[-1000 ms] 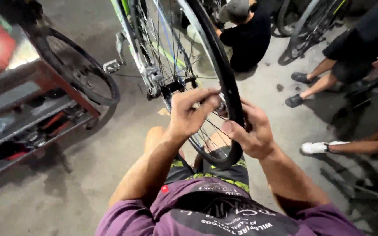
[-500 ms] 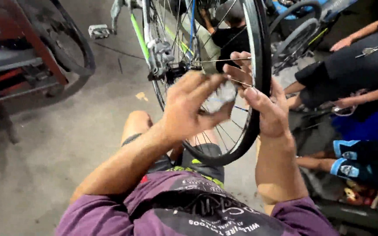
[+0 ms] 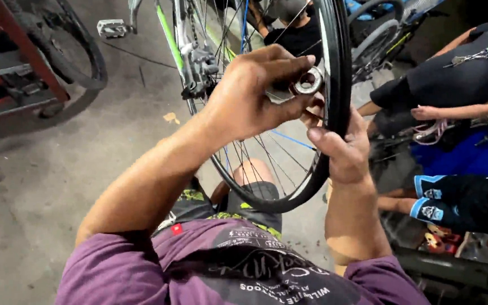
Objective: Inspecting and adjusting the hub and axle components of a bicycle wheel.
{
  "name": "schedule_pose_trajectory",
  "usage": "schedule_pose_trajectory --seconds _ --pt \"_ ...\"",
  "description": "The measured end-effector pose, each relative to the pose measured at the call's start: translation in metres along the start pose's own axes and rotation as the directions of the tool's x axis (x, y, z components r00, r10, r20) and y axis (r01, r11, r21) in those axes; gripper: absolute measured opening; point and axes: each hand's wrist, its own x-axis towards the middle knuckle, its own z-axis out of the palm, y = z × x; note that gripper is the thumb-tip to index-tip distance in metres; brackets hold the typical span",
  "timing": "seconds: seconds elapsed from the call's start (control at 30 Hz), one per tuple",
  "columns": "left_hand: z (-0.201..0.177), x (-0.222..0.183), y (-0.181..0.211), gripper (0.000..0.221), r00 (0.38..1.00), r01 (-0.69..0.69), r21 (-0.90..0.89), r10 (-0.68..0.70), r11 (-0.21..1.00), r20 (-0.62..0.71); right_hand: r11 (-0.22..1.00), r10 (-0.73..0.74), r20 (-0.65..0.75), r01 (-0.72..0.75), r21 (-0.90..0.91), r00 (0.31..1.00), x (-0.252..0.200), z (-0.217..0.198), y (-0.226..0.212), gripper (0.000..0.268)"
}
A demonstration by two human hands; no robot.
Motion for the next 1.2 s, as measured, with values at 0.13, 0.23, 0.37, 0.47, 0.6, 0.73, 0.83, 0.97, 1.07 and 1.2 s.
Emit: schedule_pose_trajectory --seconds 0.13,0.23,0.37,0.47,0.6,0.73,0.83,0.97,1.07,1.2 --pt "-0.004 0.005 -0.002 0.051 1.0 0.004 -0.01 -0.004 1.0 -0.005 1.0 -0.02 0.002 0.02 0.004 1.0 0.0 -0.001 0.004 0.047" --pt "-0.005 0.007 -0.001 0.051 0.998 -0.043 0.01 0.042 0.999 0.038 0.997 -0.042 0.04 0.039 0.071 0.998 0.0 0.002 0.003 0.048" --pt "0.001 0.008 -0.006 0.045 0.971 -0.239 0.402 0.21 0.884 0.114 0.999 -0.013 -0.051 0.011 -0.045 0.999 -0.003 0.004 0.002 0.048" --pt "0.014 0.012 -0.012 0.049 0.968 -0.245 0.64 0.151 0.729 0.198 0.992 -0.021 -0.027 0.017 -0.123 0.999 0.0 0.013 -0.01 0.059" --pt "0.005 0.031 -0.014 0.016 0.962 -0.211 0.284 0.148 0.935 0.228 0.982 -0.095 0.105 0.111 -0.152 0.99 -0.002 0.025 -0.025 0.078" --pt "-0.017 0.028 0.004 0.028 0.937 -0.169 -0.089 0.188 0.982 0.294 0.978 -0.178 0.031 0.18 -0.107 0.984 -0.005 0.022 -0.015 0.076" --pt "0.005 0.009 -0.012 0.035 0.981 0.077 -0.203 -0.038 0.976 0.191 0.961 -0.214 -0.003 0.21 -0.183 0.977 0.0 0.024 -0.018 0.07" --pt "0.021 0.0 -0.016 0.018 0.972 0.16 -0.476 -0.221 0.865 -0.075 0.923 -0.32 -0.026 0.305 -0.235 0.947 0.005 0.023 -0.019 0.056" --pt "0.019 -0.002 -0.016 0.025 0.993 0.101 -0.406 -0.114 0.908 -0.008 0.933 -0.32 -0.04 0.308 -0.187 0.947 0.003 0.015 -0.009 0.055" --pt "0.026 -0.01 -0.017 0.043 0.998 -0.059 -0.166 0.057 0.984 -0.018 0.953 -0.299 -0.028 0.297 -0.05 0.954 0.0 0.007 0.003 0.058"
